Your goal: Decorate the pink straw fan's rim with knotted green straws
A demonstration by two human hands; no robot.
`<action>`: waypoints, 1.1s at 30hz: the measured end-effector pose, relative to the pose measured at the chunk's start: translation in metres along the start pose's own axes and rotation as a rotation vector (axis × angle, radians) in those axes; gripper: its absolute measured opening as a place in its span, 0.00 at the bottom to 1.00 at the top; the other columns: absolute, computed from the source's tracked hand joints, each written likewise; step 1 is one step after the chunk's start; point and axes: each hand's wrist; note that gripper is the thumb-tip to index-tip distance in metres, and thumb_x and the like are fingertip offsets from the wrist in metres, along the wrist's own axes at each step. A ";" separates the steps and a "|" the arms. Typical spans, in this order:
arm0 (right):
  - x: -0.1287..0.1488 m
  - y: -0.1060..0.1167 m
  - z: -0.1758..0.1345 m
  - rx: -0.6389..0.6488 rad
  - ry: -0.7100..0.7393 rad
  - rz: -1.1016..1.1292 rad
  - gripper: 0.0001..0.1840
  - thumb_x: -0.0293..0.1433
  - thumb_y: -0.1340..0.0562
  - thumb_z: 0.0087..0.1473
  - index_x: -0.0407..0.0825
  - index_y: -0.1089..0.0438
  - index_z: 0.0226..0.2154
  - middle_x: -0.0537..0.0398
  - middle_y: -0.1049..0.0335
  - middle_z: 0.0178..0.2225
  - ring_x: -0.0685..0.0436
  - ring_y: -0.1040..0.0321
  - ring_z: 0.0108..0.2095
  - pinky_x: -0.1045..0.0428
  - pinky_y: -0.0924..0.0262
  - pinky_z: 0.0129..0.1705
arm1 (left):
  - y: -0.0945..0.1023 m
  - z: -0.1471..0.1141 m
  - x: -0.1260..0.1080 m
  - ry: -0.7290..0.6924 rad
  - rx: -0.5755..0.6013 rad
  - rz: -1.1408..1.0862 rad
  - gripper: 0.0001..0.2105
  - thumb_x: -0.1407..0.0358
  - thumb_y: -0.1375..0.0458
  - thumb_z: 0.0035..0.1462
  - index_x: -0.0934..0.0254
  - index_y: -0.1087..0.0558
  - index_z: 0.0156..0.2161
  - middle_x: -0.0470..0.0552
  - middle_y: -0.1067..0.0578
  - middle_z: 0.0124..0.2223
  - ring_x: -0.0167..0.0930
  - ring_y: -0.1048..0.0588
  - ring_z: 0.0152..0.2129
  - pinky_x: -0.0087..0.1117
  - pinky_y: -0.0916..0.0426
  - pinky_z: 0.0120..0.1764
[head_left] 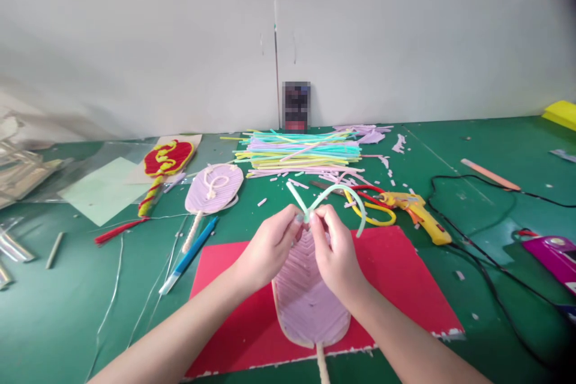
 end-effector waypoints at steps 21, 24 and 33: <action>0.001 0.006 0.005 0.175 -0.121 0.239 0.11 0.36 0.50 0.61 0.50 0.42 0.28 0.61 0.46 0.25 0.51 0.48 0.26 0.54 0.51 0.30 | 0.005 0.002 -0.001 -0.013 -0.112 0.020 0.11 0.63 0.54 0.62 0.64 0.40 0.29 0.43 0.37 0.27 0.24 0.38 0.25 0.24 0.42 0.29; -0.001 0.005 0.005 0.133 -0.094 0.186 0.10 0.35 0.50 0.61 0.50 0.42 0.29 0.60 0.44 0.25 0.50 0.46 0.27 0.54 0.49 0.31 | 0.004 0.002 -0.003 -0.007 -0.094 0.016 0.10 0.62 0.53 0.61 0.64 0.39 0.30 0.43 0.36 0.27 0.24 0.37 0.25 0.25 0.41 0.30; -0.002 0.005 0.005 0.130 -0.033 0.111 0.10 0.34 0.51 0.61 0.50 0.42 0.30 0.60 0.45 0.25 0.50 0.46 0.26 0.54 0.50 0.30 | 0.006 0.002 -0.003 0.001 -0.068 0.069 0.10 0.63 0.54 0.61 0.64 0.39 0.29 0.43 0.36 0.27 0.25 0.38 0.25 0.25 0.42 0.30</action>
Point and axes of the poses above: each hand's wrist, its own z-axis towards the middle knuckle, its own y-axis out of the back of the hand, x = y × z
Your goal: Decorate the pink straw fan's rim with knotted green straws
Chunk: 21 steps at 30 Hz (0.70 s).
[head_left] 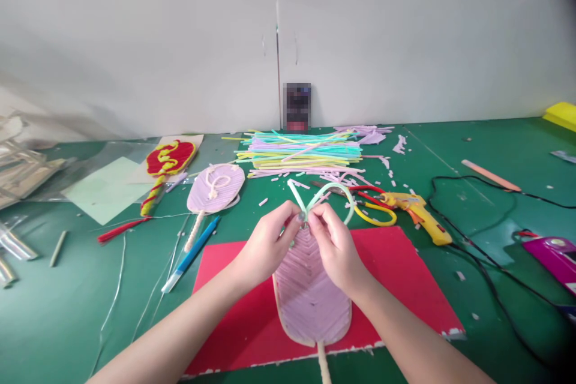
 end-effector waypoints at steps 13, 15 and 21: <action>0.004 0.002 0.003 0.145 -0.124 0.359 0.08 0.38 0.46 0.58 0.51 0.38 0.35 0.58 0.38 0.31 0.50 0.39 0.32 0.54 0.43 0.37 | 0.005 0.001 0.001 -0.035 0.068 -0.096 0.11 0.63 0.52 0.61 0.65 0.38 0.28 0.44 0.35 0.28 0.25 0.37 0.27 0.26 0.41 0.32; 0.004 0.003 0.003 0.153 -0.120 0.365 0.08 0.37 0.46 0.58 0.51 0.37 0.35 0.58 0.37 0.31 0.50 0.39 0.32 0.54 0.44 0.35 | 0.007 0.001 0.001 -0.051 0.117 -0.105 0.11 0.63 0.53 0.61 0.65 0.38 0.29 0.45 0.35 0.29 0.26 0.36 0.28 0.26 0.40 0.33; 0.004 0.008 0.005 0.149 -0.171 0.364 0.11 0.37 0.44 0.57 0.49 0.39 0.27 0.62 0.44 0.23 0.53 0.45 0.25 0.56 0.49 0.28 | 0.021 0.002 0.000 -0.206 -0.109 0.177 0.10 0.63 0.53 0.62 0.65 0.36 0.31 0.46 0.33 0.28 0.26 0.34 0.26 0.27 0.37 0.31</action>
Point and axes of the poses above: each hand's wrist, its own z-axis towards the middle knuckle, its own y-axis out of the back of the hand, x = y × z
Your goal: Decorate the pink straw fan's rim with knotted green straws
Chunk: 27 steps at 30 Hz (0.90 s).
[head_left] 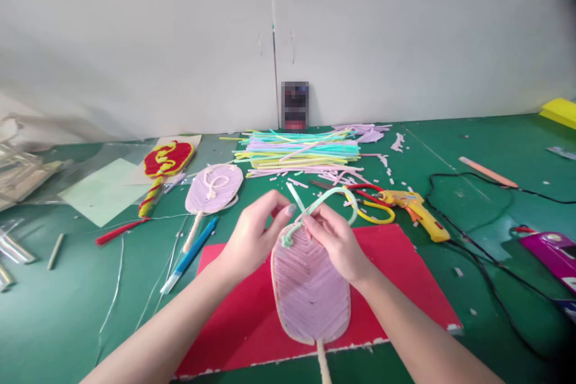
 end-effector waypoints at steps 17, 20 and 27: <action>-0.004 -0.001 0.002 -0.004 0.031 -0.037 0.13 0.39 0.45 0.58 0.49 0.35 0.28 0.61 0.40 0.22 0.53 0.44 0.23 0.55 0.49 0.25 | 0.014 0.004 -0.007 -0.188 -0.094 0.189 0.04 0.72 0.43 0.55 0.64 0.28 0.35 0.45 0.25 0.32 0.24 0.28 0.30 0.22 0.34 0.33; -0.007 0.001 0.004 0.009 0.012 0.043 0.16 0.41 0.46 0.59 0.48 0.35 0.27 0.59 0.39 0.23 0.53 0.45 0.22 0.55 0.50 0.24 | 0.014 0.003 -0.008 -0.201 -0.101 0.179 0.04 0.72 0.43 0.55 0.64 0.27 0.35 0.46 0.25 0.32 0.24 0.28 0.30 0.22 0.34 0.33; -0.007 0.001 0.007 0.094 -0.081 0.161 0.12 0.41 0.39 0.52 0.48 0.32 0.30 0.58 0.33 0.24 0.53 0.42 0.22 0.55 0.49 0.23 | 0.013 0.003 -0.006 -0.224 -0.104 0.170 0.04 0.72 0.44 0.56 0.64 0.28 0.36 0.46 0.25 0.32 0.24 0.28 0.30 0.23 0.34 0.33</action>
Point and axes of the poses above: each hand's wrist, its own z-axis towards the middle knuckle, its own y-axis out of the back of the hand, x = y × z
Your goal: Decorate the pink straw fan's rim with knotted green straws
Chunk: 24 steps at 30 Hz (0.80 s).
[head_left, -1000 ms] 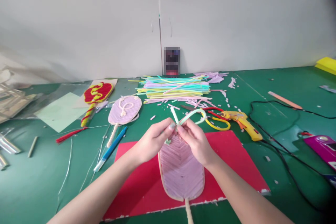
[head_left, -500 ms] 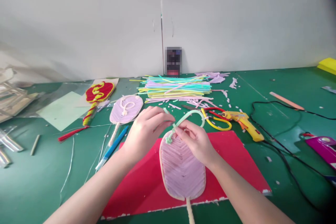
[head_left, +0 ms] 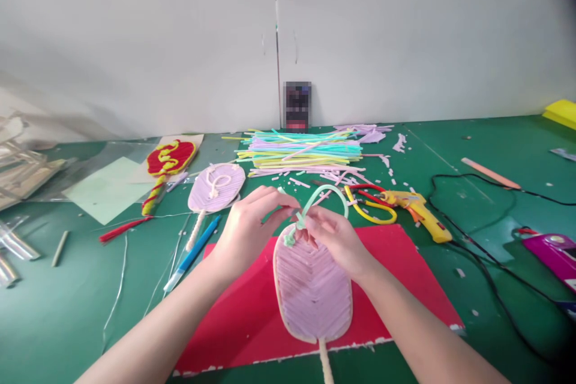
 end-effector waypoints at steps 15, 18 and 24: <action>0.002 -0.001 -0.001 -0.061 0.007 -0.031 0.10 0.39 0.38 0.51 0.49 0.31 0.30 0.58 0.32 0.24 0.52 0.38 0.24 0.54 0.44 0.25 | -0.003 -0.001 0.004 -0.018 -0.006 -0.042 0.06 0.70 0.44 0.56 0.62 0.28 0.40 0.48 0.24 0.35 0.27 0.26 0.32 0.26 0.31 0.35; 0.000 -0.001 0.001 -0.142 0.049 -0.059 0.10 0.38 0.37 0.50 0.49 0.31 0.29 0.59 0.33 0.24 0.52 0.37 0.24 0.54 0.42 0.26 | -0.008 -0.002 0.006 0.021 -0.051 -0.133 0.21 0.69 0.42 0.55 0.58 0.37 0.54 0.52 0.27 0.46 0.28 0.27 0.35 0.31 0.30 0.40; -0.002 0.002 0.003 -0.326 0.126 -0.124 0.09 0.38 0.36 0.49 0.49 0.31 0.29 0.57 0.31 0.26 0.49 0.34 0.28 0.53 0.40 0.30 | -0.011 -0.002 0.005 0.232 0.077 -0.132 0.09 0.66 0.43 0.56 0.63 0.33 0.42 0.49 0.27 0.38 0.28 0.28 0.34 0.30 0.32 0.38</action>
Point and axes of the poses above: each hand's wrist, its own z-axis towards the middle knuckle, its own y-axis out of the back of the hand, x = y × z
